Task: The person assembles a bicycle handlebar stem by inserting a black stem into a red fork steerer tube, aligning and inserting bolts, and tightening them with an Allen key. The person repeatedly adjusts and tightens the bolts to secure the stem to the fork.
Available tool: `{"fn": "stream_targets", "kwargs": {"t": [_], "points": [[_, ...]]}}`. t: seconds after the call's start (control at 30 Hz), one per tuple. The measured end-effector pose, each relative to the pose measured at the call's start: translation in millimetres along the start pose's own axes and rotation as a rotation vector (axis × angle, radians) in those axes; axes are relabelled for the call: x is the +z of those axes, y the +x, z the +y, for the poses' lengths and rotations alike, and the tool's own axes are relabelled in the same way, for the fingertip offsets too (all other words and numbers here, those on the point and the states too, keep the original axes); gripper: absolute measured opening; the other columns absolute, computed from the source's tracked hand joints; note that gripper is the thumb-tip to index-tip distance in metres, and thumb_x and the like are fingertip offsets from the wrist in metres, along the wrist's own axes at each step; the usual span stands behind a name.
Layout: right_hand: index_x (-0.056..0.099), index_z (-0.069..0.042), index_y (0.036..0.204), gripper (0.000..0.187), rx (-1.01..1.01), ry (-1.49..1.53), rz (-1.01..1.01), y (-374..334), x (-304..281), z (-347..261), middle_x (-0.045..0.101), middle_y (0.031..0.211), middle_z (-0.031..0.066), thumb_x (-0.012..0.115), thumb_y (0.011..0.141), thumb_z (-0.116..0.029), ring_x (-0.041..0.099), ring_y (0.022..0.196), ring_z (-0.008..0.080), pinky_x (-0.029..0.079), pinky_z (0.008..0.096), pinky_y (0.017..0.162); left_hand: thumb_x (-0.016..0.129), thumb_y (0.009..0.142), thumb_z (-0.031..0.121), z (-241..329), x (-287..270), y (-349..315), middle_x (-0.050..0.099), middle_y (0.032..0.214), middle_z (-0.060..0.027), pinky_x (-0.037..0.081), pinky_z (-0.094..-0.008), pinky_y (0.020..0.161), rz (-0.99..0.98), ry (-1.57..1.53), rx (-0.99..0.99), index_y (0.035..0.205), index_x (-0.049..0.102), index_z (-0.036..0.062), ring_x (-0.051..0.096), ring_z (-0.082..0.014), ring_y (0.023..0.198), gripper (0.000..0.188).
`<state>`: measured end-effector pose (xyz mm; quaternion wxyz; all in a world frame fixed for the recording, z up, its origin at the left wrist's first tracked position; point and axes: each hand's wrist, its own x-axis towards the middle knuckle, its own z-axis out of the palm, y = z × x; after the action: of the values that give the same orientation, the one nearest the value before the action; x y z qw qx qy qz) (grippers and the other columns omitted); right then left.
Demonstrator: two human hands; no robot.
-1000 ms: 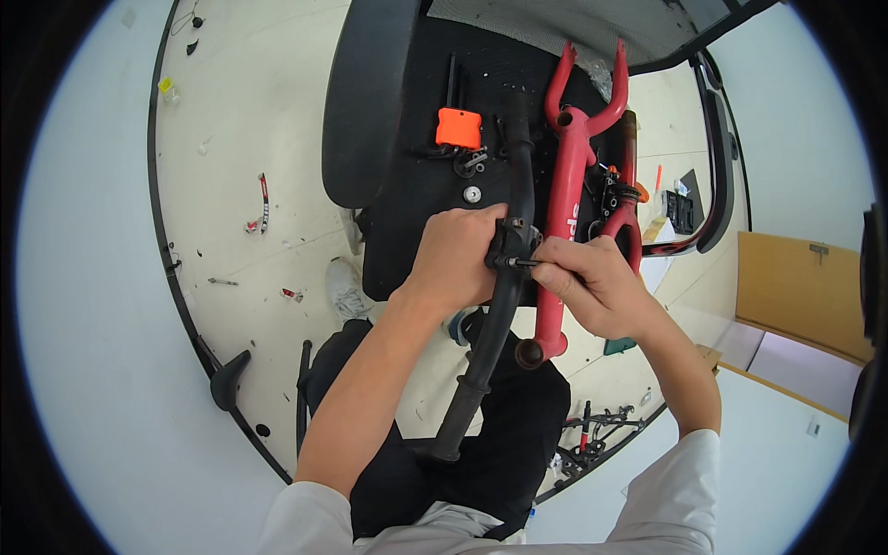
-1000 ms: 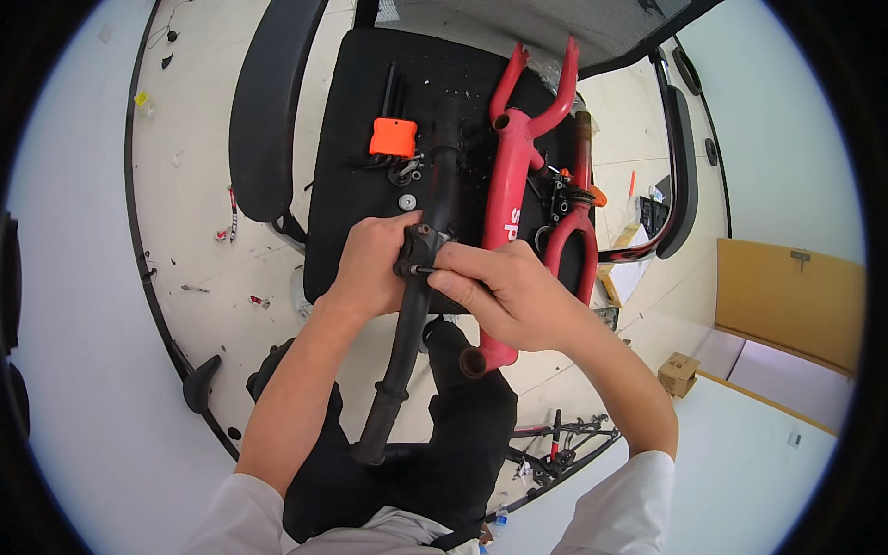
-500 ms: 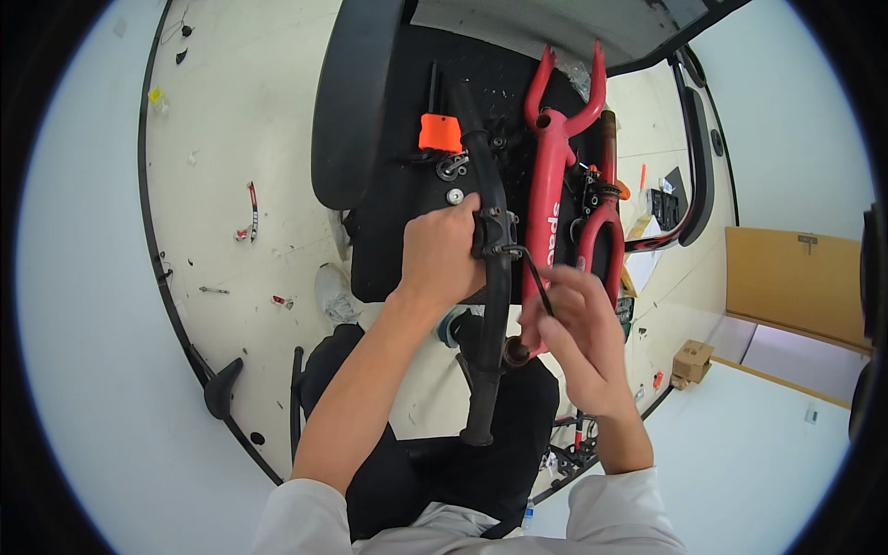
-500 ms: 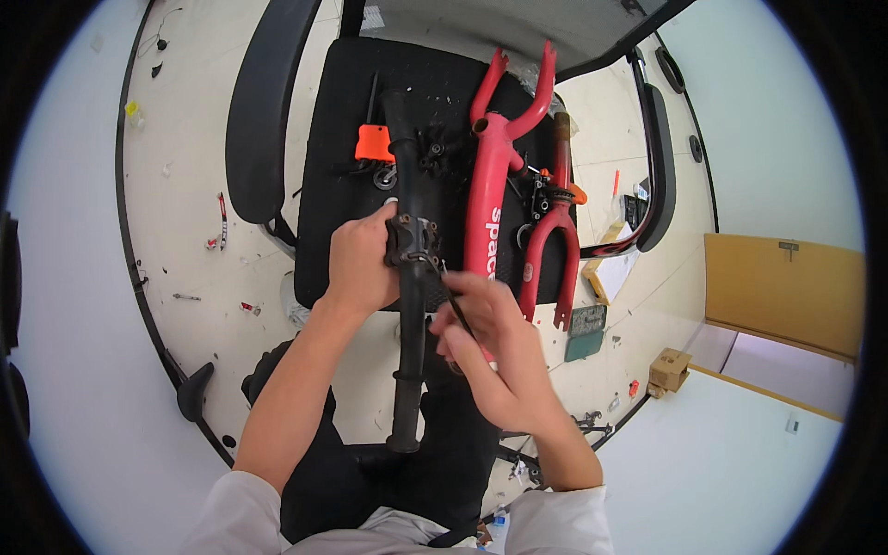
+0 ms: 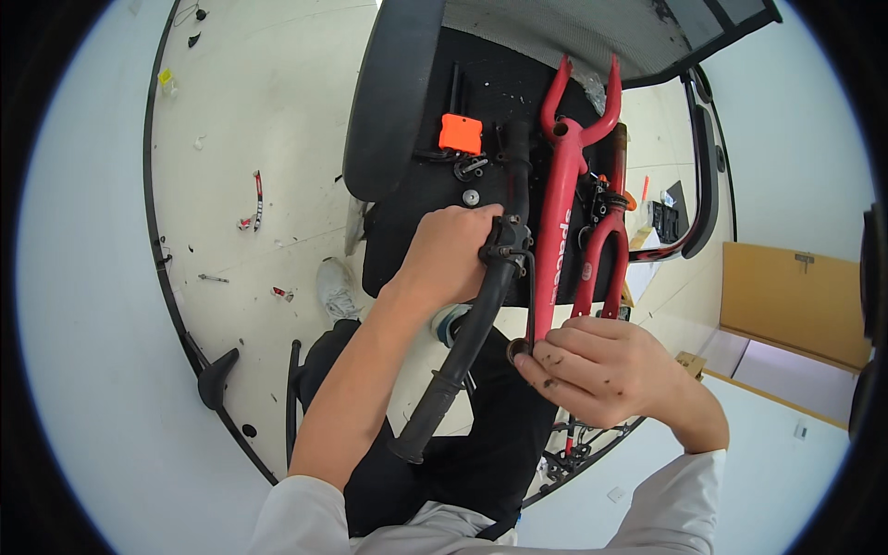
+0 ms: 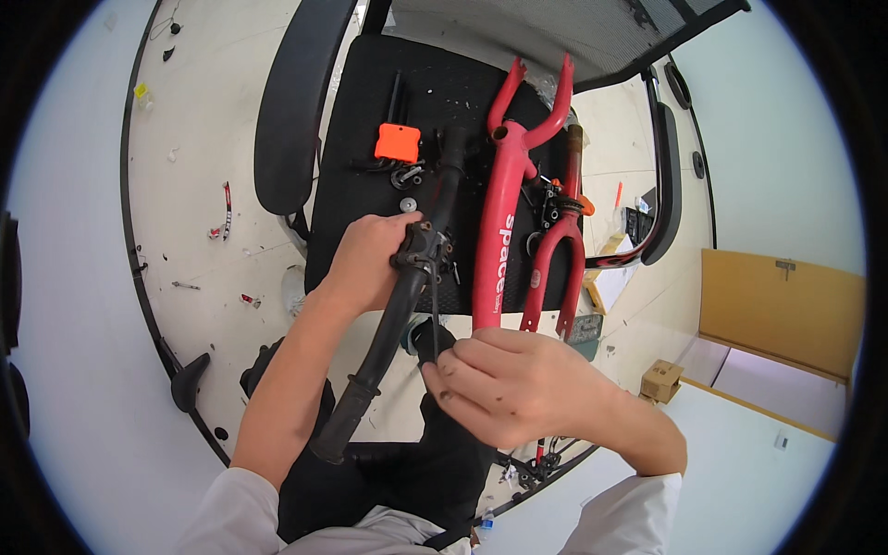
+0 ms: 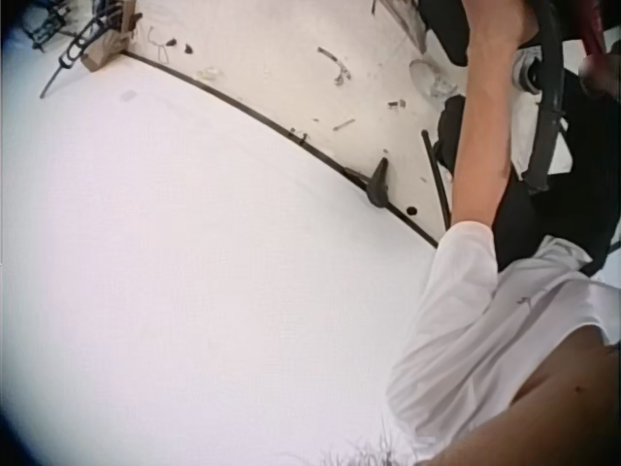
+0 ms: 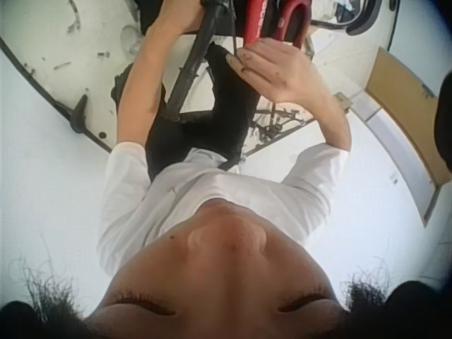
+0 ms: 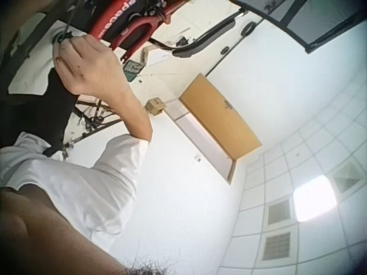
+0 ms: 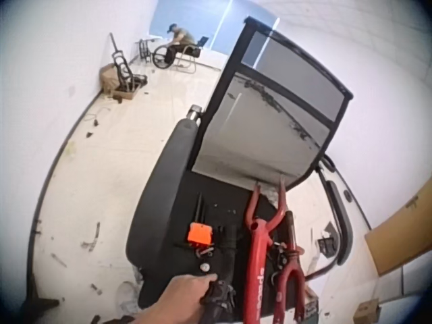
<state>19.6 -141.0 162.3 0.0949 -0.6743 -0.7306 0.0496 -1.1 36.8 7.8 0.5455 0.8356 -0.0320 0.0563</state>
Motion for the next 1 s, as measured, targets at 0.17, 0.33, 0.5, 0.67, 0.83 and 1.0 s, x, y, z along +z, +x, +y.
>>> {"fn": "stream_targets", "kwargs": {"t": [0.17, 0.33, 0.5, 0.67, 0.83, 1.0], "points": [[0.067, -0.002, 0.079, 0.012, -0.008, 0.095, -0.060, 37, -13, 10, 0.056, 0.070, 0.0030, 0.079, 0.076, -0.004, 0.058, 0.059, 0.0124, 0.044, 0.0249, 0.046, 0.077, 0.065, 0.009, 4, 13, -2, 0.067, 0.072, -0.0157, 0.054, -0.0443, 0.066, -0.010, 0.167, -0.022, 0.087, 0.063, 0.0019, 0.068, -0.0358, 0.072, 0.027], [0.065, -0.001, 0.083, 0.011, 0.566, 0.525, 0.167, 69, -9, 89, 0.054, 0.063, 0.0009, 0.074, 0.086, -0.007, 0.050, 0.051, 0.0082, 0.038, 0.0254, 0.043, 0.081, 0.064, 0.015, -7, 29, -6, 0.066, 0.070, -0.0136, 0.053, -0.0425, 0.061, 0.123, 0.144, 0.194, 0.090, 0.061, 0.0025, 0.069, -0.0329, 0.071, 0.035], [0.062, -0.002, 0.089, 0.018, 1.263, 1.353, 0.302, 7, 32, 121, 0.055, 0.063, 0.0009, 0.074, 0.091, -0.015, 0.049, 0.046, 0.0090, 0.037, 0.0246, 0.041, 0.082, 0.062, 0.018, -3, 5, -5, 0.063, 0.066, -0.0104, 0.052, -0.0408, 0.058, 0.157, 0.237, 0.066, 0.088, 0.059, 0.0030, 0.067, -0.0302, 0.068, 0.038], [0.059, -0.002, 0.091, 0.014, 1.296, 1.513, 0.734, -59, 83, 48, 0.062, 0.077, 0.0060, 0.066, 0.098, -0.013, 0.058, 0.056, 0.0110, 0.049, 0.0256, 0.049, 0.080, 0.065, 0.018, -3, 11, 2, 0.064, 0.065, -0.0138, 0.052, -0.0419, 0.056, 0.167, 0.171, -0.036, 0.084, 0.058, 0.0022, 0.067, -0.0336, 0.065, 0.033], [0.058, 0.006, 0.088, 0.008, 1.207, 0.981, 0.876, -35, 88, -49, 0.067, 0.072, 0.0145, 0.065, 0.092, 0.003, 0.067, 0.060, 0.0191, 0.056, 0.0310, 0.056, 0.077, 0.068, 0.012, 2, 10, 1, 0.063, 0.066, -0.0181, 0.049, -0.0465, 0.059, 0.156, 0.187, -0.152, 0.088, 0.061, 0.0012, 0.066, -0.0385, 0.070, 0.028], [0.069, 0.001, 0.089, 0.020, 0.609, 0.040, 0.712, 20, 62, -51, 0.064, 0.066, 0.0066, 0.080, 0.074, 0.007, 0.061, 0.052, 0.0150, 0.047, 0.0244, 0.048, 0.077, 0.066, 0.015, 3, 24, 1, 0.066, 0.066, -0.0142, 0.053, -0.0433, 0.057, 0.127, 0.315, -0.043, 0.084, 0.058, 0.0022, 0.068, -0.0332, 0.066, 0.029]]}}
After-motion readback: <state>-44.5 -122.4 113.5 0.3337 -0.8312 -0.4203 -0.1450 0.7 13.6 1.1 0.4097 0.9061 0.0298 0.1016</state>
